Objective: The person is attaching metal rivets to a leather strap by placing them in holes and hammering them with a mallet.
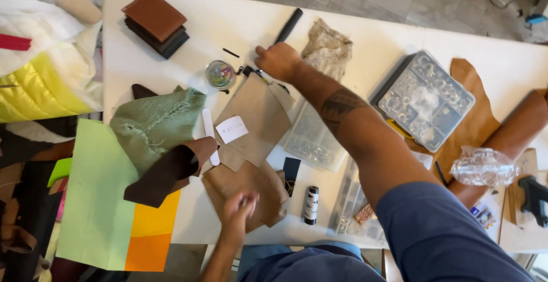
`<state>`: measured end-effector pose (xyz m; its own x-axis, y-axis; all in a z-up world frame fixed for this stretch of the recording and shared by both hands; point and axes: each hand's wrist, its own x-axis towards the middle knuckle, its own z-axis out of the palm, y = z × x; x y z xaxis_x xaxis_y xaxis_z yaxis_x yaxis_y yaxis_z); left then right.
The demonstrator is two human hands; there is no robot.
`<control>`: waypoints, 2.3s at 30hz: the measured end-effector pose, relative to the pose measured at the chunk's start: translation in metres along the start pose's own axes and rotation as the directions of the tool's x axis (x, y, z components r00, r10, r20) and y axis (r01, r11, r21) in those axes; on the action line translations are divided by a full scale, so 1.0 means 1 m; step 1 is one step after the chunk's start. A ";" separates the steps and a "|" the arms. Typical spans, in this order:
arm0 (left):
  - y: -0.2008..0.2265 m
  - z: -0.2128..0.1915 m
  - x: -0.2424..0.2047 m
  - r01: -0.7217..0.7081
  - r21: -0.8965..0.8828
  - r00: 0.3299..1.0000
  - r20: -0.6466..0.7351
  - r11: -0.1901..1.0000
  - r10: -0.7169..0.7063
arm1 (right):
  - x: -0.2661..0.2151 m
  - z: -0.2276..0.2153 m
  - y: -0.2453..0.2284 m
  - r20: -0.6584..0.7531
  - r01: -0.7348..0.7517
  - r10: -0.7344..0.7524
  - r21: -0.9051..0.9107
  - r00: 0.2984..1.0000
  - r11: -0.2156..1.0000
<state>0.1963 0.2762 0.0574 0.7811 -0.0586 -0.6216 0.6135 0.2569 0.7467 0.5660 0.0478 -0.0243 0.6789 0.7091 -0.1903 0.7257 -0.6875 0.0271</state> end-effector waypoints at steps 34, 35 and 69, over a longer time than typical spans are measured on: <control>-0.150 0.160 -0.067 0.784 -0.168 0.612 0.362 0.597 -0.703 | -0.433 -0.108 -0.298 0.458 0.112 0.623 0.743 0.634 -0.660; -0.144 0.164 -0.077 0.783 -0.167 0.615 0.349 0.599 -0.707 | -0.439 -0.114 -0.299 0.459 0.118 0.618 0.735 0.639 -0.668; -0.181 0.207 -0.083 -0.072 0.586 0.968 0.236 0.807 -0.085 | -0.600 0.023 -0.162 0.356 -0.287 0.934 0.896 0.014 -0.338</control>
<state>0.0445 0.0346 0.0227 0.7316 -0.3063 -0.6091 0.5067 -0.3535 0.7864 0.0387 -0.2702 0.0629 0.6476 -0.6882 -0.3271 -0.5400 -0.1116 -0.8343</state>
